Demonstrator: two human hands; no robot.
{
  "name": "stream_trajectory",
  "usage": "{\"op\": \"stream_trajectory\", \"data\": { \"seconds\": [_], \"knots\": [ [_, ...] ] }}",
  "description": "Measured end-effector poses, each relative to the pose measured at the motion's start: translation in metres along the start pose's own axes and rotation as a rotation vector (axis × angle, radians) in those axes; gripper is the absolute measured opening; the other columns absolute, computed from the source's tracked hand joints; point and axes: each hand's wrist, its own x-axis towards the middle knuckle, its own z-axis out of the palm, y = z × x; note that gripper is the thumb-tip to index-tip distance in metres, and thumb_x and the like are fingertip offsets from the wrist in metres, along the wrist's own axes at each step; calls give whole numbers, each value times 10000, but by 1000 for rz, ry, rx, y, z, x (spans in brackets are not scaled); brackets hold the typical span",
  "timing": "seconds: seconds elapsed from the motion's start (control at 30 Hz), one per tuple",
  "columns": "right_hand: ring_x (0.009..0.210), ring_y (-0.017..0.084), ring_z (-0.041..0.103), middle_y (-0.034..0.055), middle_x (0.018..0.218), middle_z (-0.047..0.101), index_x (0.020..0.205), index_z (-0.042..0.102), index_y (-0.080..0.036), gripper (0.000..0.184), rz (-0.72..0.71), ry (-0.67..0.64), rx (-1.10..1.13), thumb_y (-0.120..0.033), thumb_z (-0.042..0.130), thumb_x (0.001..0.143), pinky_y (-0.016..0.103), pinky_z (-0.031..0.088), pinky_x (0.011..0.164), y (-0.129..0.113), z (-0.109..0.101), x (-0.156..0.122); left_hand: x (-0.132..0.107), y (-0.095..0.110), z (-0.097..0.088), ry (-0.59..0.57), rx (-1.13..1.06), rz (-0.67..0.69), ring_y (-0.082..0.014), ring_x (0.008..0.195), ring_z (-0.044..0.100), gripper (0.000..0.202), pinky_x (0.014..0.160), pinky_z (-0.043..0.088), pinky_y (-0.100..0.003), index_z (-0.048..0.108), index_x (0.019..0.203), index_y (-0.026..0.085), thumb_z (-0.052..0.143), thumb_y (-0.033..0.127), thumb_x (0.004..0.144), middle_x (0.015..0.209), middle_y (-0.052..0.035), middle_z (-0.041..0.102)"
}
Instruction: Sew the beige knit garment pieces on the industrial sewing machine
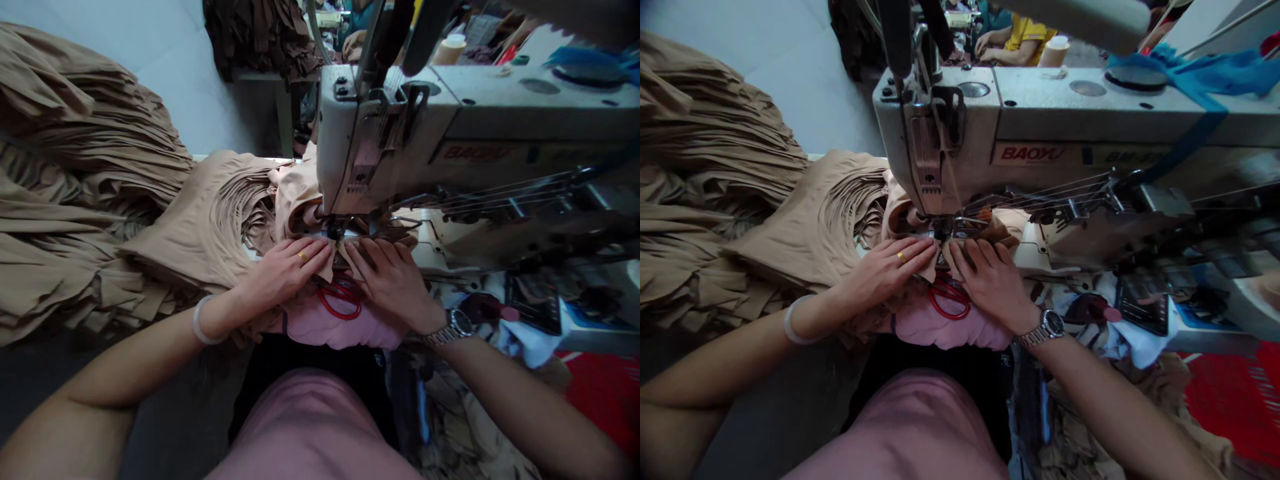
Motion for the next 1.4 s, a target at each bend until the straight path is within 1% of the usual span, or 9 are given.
{"op": "stream_trajectory", "data": {
  "seconds": [0.07,0.13,0.27,0.43,0.57,0.7,0.93,1.23,1.4],
  "knots": [
    [1236,285,504,173,1371,584,1396,520,-95,448,-8,49,52,-159,461,957,439,425,995,-5,2,-2,1,11,-4,-28,41,-73,-276,1269,566,457,979,525,-404,468,1439,82,447,107,983,1440,-183,535],
    [1254,270,494,165,1393,573,1391,520,-83,452,-34,63,84,-116,439,948,412,425,1008,-9,1,-4,1,24,-8,-43,83,-121,-296,1236,586,458,953,539,-415,483,1421,40,435,97,969,1437,-212,528],
    [1138,295,541,162,1329,608,1429,491,-101,483,-24,11,41,-230,502,964,431,448,920,-15,-6,-1,-1,38,-10,-23,106,-136,-309,1230,582,465,941,542,-415,481,1418,-1,418,99,968,1440,-218,523],
    [1163,296,539,151,1299,633,1360,555,-96,453,29,65,92,-342,508,983,442,440,939,-19,-7,5,-1,34,-3,-8,74,-185,-294,1238,564,462,932,516,-424,476,1445,87,416,136,990,1441,-165,538],
    [1176,273,543,127,1276,654,1310,590,-104,376,159,131,250,-272,485,990,426,451,983,-21,0,11,3,30,5,17,84,-224,-296,1187,570,449,891,497,-431,490,1440,116,430,165,998,1379,-162,582],
    [1178,239,551,110,1268,661,1292,600,-122,354,274,176,411,-244,420,1012,412,454,1003,-26,0,17,6,29,9,55,77,-213,-284,1192,562,408,909,477,-411,539,1390,110,425,154,1000,1374,-153,587],
    [1217,300,501,112,1386,593,1386,550,-125,429,163,13,145,-273,451,997,450,419,946,-34,-5,14,5,29,10,66,82,-211,-263,1222,546,394,942,459,-389,535,1385,92,434,147,1008,1405,-138,567],
    [1223,298,501,119,1378,589,1374,545,-124,421,116,4,118,-284,466,992,452,420,948,-28,-8,17,7,28,13,86,47,-231,-254,1225,551,414,941,447,-377,492,1409,71,372,135,1018,1395,-158,572],
    [1210,273,519,100,1338,621,1370,543,-126,405,198,70,233,-260,446,1000,437,426,985,-25,-4,17,6,26,12,84,61,-200,-267,1215,553,388,953,440,-389,538,1371,80,390,141,1018,1396,-147,574]
  ]
}}
